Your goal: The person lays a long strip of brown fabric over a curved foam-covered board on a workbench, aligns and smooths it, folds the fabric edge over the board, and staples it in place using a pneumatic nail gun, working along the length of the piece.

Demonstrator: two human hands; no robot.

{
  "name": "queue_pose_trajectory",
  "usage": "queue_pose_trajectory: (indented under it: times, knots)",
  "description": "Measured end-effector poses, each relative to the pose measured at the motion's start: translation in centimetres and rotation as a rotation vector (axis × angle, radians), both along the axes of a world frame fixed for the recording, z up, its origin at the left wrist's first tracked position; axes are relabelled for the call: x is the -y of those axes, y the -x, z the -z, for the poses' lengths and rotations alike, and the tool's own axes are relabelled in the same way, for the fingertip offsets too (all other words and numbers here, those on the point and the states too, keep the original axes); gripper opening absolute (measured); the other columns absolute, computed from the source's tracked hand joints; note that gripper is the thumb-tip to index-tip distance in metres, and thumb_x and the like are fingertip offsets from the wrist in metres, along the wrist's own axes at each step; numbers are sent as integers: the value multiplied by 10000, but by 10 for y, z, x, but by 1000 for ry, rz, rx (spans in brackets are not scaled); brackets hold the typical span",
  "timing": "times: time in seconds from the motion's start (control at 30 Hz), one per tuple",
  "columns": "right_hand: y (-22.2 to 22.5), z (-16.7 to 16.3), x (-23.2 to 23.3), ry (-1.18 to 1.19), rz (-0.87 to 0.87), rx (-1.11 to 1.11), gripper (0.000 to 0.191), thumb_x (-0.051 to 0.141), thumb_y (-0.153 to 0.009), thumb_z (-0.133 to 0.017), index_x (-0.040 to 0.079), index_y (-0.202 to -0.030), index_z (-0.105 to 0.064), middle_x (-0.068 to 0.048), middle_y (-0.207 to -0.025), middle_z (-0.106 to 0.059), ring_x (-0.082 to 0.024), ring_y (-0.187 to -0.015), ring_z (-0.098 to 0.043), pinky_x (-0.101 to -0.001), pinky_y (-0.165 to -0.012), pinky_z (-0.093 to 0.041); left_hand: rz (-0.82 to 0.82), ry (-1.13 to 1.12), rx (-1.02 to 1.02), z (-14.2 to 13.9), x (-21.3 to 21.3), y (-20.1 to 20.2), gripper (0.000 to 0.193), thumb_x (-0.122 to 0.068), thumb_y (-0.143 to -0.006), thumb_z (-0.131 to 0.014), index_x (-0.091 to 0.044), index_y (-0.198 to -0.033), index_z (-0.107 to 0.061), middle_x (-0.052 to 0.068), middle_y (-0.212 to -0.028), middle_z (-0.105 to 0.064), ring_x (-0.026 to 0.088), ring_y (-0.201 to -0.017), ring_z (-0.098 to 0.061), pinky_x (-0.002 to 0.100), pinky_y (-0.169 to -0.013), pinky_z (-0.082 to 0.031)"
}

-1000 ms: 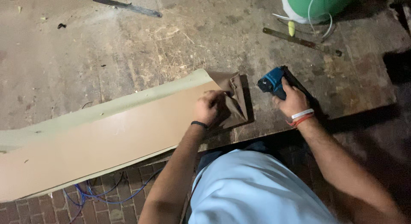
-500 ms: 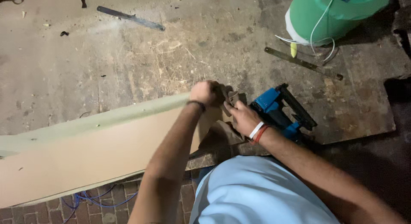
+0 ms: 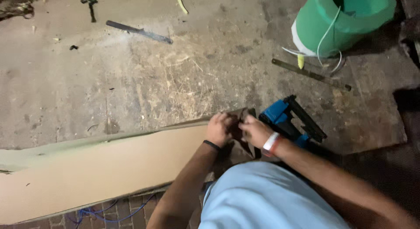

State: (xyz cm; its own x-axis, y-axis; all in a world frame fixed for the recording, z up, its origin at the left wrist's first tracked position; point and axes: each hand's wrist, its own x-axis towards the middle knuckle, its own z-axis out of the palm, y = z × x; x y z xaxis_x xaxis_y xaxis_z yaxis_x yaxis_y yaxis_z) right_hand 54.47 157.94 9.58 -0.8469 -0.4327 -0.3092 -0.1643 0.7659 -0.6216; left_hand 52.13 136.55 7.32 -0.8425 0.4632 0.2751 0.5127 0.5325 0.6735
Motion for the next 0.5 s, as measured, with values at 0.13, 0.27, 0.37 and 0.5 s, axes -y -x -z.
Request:
queue_pose_trajectory:
  times: [0.13, 0.27, 0.37, 0.5]
  knots:
    - [-31, -13, -58, -219, 295, -230, 403, 255, -745, -872, 126, -1106, -748, -146, -1183, -643, -319, -1116, -619, -441, -967, -514, 58, 159, -14, -7, -1, -6, 358, -198, -659, -761, -129, -1010, -736, 91, -1012, -632, 327, -996, -586, 438, -889, -508]
    - [-49, 5, -101, -415, 333, -238, 807, 243, -653, -878, 76, -1346, -500, -268, -1194, -636, -443, -1091, -630, -511, -917, -528, 60, 176, -52, -12, 4, -11, 407, -219, -660, -748, -140, -1060, -748, 80, -1002, -602, 315, -991, -571, 433, -872, -508]
    - [-41, 9, -106, -427, 407, 32, 880, 153, -754, -778, 70, -1519, -350, -287, -1029, -686, -459, -936, -691, -541, -830, -567, 60, 256, 89, -15, 5, -26, 524, -230, -712, -726, -141, -1228, -729, 105, -1091, -622, 329, -1069, -569, 432, -946, -511]
    - [-18, -37, -94, -335, 422, -86, 672, 251, -777, -874, -30, -1237, -473, -214, -881, -675, -360, -710, -699, -483, -646, -576, -84, 257, -41, -21, 0, -68, 598, -235, -785, -697, -89, -1363, -650, 180, -1404, -568, 375, -1321, -490, 418, -1101, -453]
